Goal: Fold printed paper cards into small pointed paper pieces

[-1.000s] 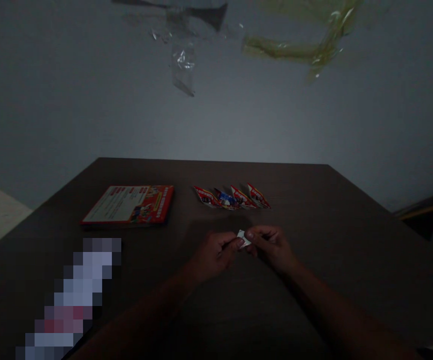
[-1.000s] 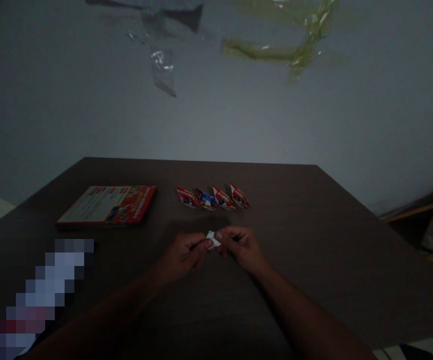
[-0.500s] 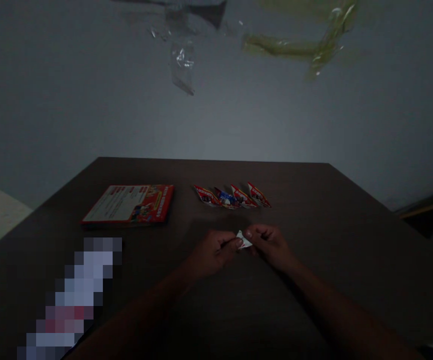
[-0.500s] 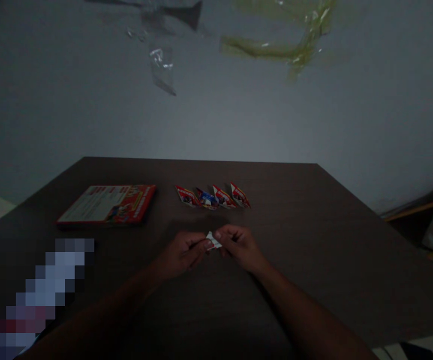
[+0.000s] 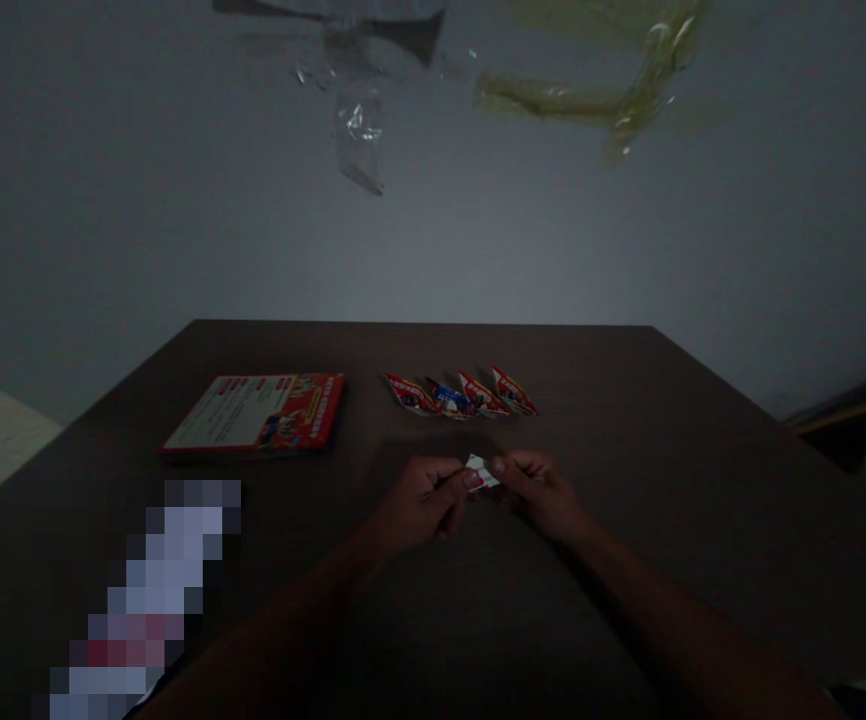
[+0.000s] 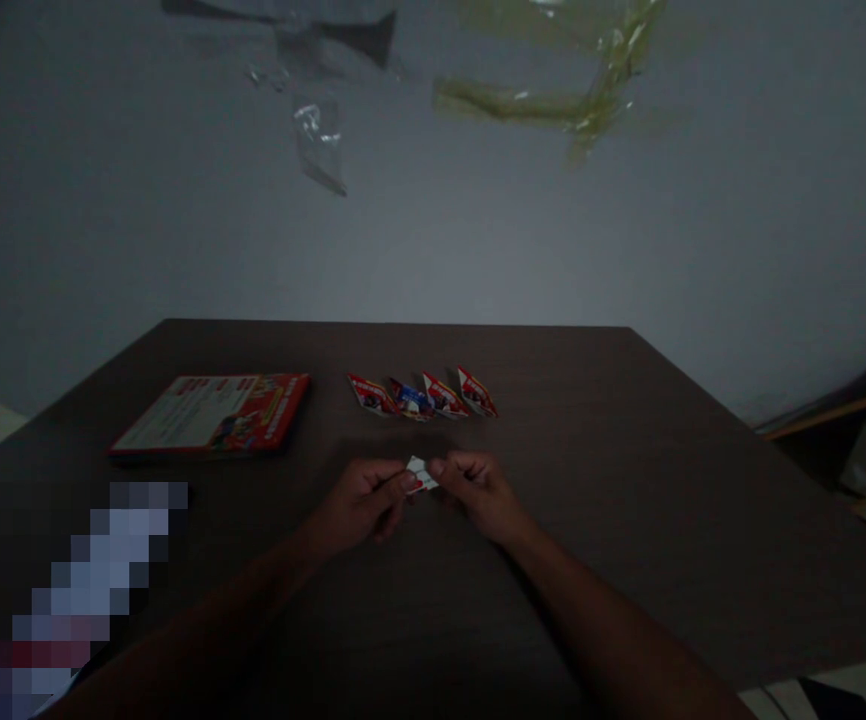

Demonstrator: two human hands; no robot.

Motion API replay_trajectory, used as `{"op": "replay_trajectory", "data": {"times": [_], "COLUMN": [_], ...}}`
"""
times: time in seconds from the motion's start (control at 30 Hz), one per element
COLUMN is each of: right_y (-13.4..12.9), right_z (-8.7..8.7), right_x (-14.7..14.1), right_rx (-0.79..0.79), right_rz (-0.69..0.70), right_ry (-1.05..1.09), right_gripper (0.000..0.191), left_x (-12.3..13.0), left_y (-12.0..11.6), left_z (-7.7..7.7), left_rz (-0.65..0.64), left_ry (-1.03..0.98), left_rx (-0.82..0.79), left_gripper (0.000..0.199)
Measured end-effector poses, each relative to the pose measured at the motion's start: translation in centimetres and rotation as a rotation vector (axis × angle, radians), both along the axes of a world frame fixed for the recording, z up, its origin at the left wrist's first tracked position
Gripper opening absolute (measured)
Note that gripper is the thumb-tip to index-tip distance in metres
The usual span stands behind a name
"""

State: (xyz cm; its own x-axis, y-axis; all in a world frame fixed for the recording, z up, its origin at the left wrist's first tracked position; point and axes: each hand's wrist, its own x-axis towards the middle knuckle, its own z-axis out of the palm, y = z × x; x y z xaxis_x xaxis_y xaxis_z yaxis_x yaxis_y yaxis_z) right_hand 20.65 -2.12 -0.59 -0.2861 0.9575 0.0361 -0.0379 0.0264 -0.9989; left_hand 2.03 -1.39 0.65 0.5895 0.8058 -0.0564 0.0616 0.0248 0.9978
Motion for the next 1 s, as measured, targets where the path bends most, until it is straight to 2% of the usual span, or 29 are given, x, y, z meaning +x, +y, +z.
{"op": "replay_trajectory", "data": {"times": [0.2,0.47,0.7,1.0], "right_y": [0.0,0.0,-0.1,-0.2], "right_z": [0.0,-0.2,0.5,0.2], "right_x": [0.0,-0.2,-0.2,-0.5], "right_rx": [0.003,-0.039,-0.043,-0.099], "right_rz": [0.041,0.114,0.17,0.226], "right_ry": [0.019,0.09,0.042,0.208], "right_gripper": [0.043,0.044,0.045,0.04], "left_x": [0.1,0.0,0.3,0.5], "left_y": [0.2,0.1,0.3,0.2], "left_z": [-0.4,-0.2,-1.3,-0.8], "left_rz": [-0.035,-0.063,-0.05,-0.059], "left_ry": [-0.148,-0.217,-0.267,-0.327], "left_rx": [-0.084,-0.096,-0.139,-0.168], "left_gripper": [0.038,0.034,0.032,0.031]}}
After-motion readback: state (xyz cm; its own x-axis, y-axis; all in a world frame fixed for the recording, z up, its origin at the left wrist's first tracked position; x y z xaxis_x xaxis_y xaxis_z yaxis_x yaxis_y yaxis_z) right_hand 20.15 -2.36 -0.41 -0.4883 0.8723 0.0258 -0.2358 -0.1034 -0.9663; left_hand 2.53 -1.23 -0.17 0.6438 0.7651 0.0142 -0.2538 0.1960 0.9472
